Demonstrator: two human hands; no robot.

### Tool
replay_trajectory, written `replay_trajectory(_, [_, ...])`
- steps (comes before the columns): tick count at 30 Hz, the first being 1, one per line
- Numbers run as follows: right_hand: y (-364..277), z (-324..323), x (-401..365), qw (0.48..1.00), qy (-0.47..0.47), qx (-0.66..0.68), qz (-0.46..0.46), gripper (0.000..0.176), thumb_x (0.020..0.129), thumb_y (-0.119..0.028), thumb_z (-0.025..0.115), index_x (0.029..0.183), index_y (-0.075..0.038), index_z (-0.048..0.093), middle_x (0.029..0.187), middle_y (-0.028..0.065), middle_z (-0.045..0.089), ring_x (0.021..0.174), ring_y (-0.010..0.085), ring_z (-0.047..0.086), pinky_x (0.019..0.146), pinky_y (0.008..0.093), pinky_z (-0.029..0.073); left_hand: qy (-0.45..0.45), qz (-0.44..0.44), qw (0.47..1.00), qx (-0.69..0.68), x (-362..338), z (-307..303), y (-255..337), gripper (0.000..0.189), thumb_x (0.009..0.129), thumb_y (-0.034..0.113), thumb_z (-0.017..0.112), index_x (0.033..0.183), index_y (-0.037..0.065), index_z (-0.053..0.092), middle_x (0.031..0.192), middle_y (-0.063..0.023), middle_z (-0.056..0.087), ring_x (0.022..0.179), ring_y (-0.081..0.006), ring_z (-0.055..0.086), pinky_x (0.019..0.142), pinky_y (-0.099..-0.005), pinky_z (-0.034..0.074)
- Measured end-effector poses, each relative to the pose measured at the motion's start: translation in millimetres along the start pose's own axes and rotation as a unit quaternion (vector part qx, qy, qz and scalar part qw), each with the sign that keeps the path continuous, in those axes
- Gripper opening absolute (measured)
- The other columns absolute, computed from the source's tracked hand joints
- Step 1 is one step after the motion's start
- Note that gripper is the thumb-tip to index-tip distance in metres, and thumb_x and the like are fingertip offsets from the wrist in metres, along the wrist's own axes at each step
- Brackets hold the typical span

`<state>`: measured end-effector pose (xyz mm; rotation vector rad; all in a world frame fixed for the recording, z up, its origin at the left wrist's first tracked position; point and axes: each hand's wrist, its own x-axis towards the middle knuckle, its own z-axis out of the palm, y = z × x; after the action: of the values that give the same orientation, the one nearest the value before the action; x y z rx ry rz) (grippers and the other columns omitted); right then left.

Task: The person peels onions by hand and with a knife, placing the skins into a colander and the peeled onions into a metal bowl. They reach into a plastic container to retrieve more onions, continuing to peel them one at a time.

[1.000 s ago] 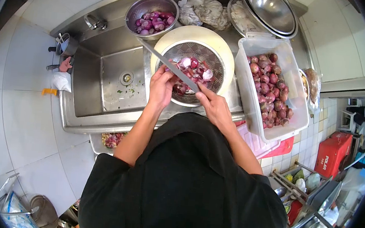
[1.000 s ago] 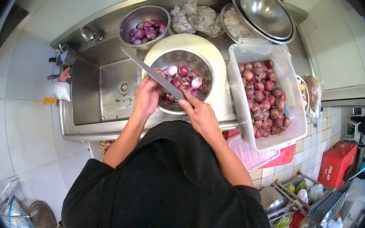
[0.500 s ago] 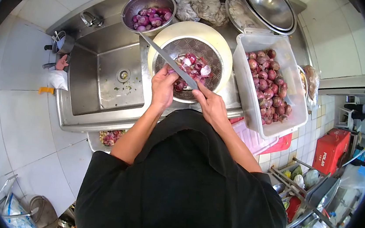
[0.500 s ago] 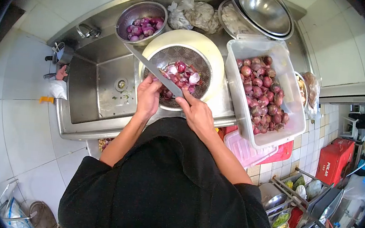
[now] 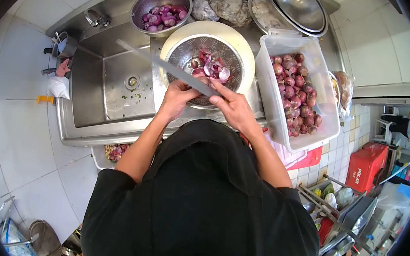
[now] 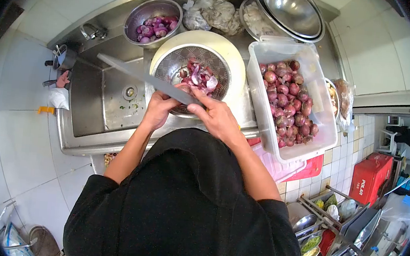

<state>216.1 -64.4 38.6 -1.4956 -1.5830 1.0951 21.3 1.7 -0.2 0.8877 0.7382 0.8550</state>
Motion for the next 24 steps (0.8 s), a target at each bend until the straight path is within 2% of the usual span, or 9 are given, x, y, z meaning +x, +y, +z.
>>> replay_trajectory(3, [-7,-1,-3,0.999,-0.014,-0.048,-0.018,0.060,0.095,-0.047,0.059,0.143,-0.013,0.049,0.128,0.0196,0.062,0.118,0.0392,0.058,0.099,0.0410,0.047,-0.013,-0.008,0.999,0.049,-4,-6,0,0.042,0.085,0.001,0.069,0.125,-0.005,0.062,0.115,-0.0105,0.068,0.101,-0.0173,0.065,0.089,-0.0305,0.054])
replay_trajectory(6, [-4,-1,-6,0.997,-0.028,-0.065,-0.034,0.061,0.095,-0.047,0.058,0.145,-0.013,0.047,0.126,0.0218,0.062,0.116,0.0404,0.059,0.098,0.0425,0.047,0.002,-0.042,0.998,0.043,-9,-5,4,0.047,0.082,0.001,0.071,0.127,-0.005,0.061,0.113,-0.0109,0.069,0.098,-0.0176,0.066,0.088,-0.0311,0.054])
replay_trajectory(12, [-5,1,-7,0.998,-0.040,-0.033,-0.026,0.054,0.097,-0.042,0.058,0.141,-0.012,0.052,0.124,0.0247,0.062,0.116,0.0400,0.060,0.098,0.0413,0.047,-0.006,-0.029,0.998,0.063,-14,0,13,0.046,0.083,0.003,0.073,0.127,-0.005,0.061,0.113,-0.0109,0.069,0.100,-0.0173,0.066,0.089,-0.0306,0.054])
replay_trajectory(15, [7,4,-2,1.000,-0.006,0.018,0.016,0.048,0.098,-0.037,0.057,0.137,-0.010,0.056,0.125,0.0242,0.062,0.117,0.0378,0.061,0.100,0.0392,0.046,-0.044,-0.034,0.989,0.140,-14,-4,6,0.046,0.084,0.005,0.074,0.126,-0.005,0.061,0.113,-0.0105,0.069,0.102,-0.0165,0.065,0.090,-0.0297,0.053])
replay_trajectory(18, [18,8,0,0.993,0.015,0.116,0.035,0.045,0.099,-0.035,0.056,0.135,-0.009,0.058,0.127,0.0237,0.062,0.119,0.0352,0.061,0.102,0.0382,0.045,-0.033,-0.039,0.996,0.072,-16,4,5,0.043,0.086,0.006,0.073,0.126,-0.004,0.061,0.112,-0.0099,0.069,0.099,-0.0157,0.065,0.088,-0.0290,0.053])
replay_trajectory(20, [10,2,-3,0.992,-0.006,0.109,0.067,0.046,0.099,-0.035,0.057,0.137,-0.010,0.056,0.127,0.0230,0.062,0.120,0.0348,0.060,0.102,0.0381,0.045,-0.025,-0.049,0.998,0.039,-12,-2,1,0.043,0.086,0.007,0.073,0.126,-0.003,0.062,0.113,-0.0103,0.068,0.097,-0.0157,0.065,0.088,-0.0281,0.053])
replay_trajectory(22, [5,1,-6,0.995,-0.016,0.083,0.050,0.047,0.098,-0.036,0.057,0.138,-0.010,0.055,0.127,0.0226,0.062,0.120,0.0346,0.060,0.101,0.0383,0.045,-0.005,-0.055,0.998,0.025,-10,-3,-2,0.044,0.086,0.006,0.072,0.127,-0.003,0.061,0.112,-0.0103,0.069,0.098,-0.0159,0.066,0.088,-0.0285,0.053])
replay_trajectory(24, [4,7,-7,0.999,-0.013,0.040,-0.018,0.048,0.098,-0.037,0.057,0.139,-0.011,0.054,0.127,0.0226,0.062,0.119,0.0346,0.061,0.101,0.0387,0.045,0.010,-0.063,0.998,-0.004,-9,-4,-2,0.042,0.086,0.002,0.071,0.126,-0.003,0.062,0.111,-0.0109,0.070,0.099,-0.0172,0.066,0.088,-0.0294,0.053])
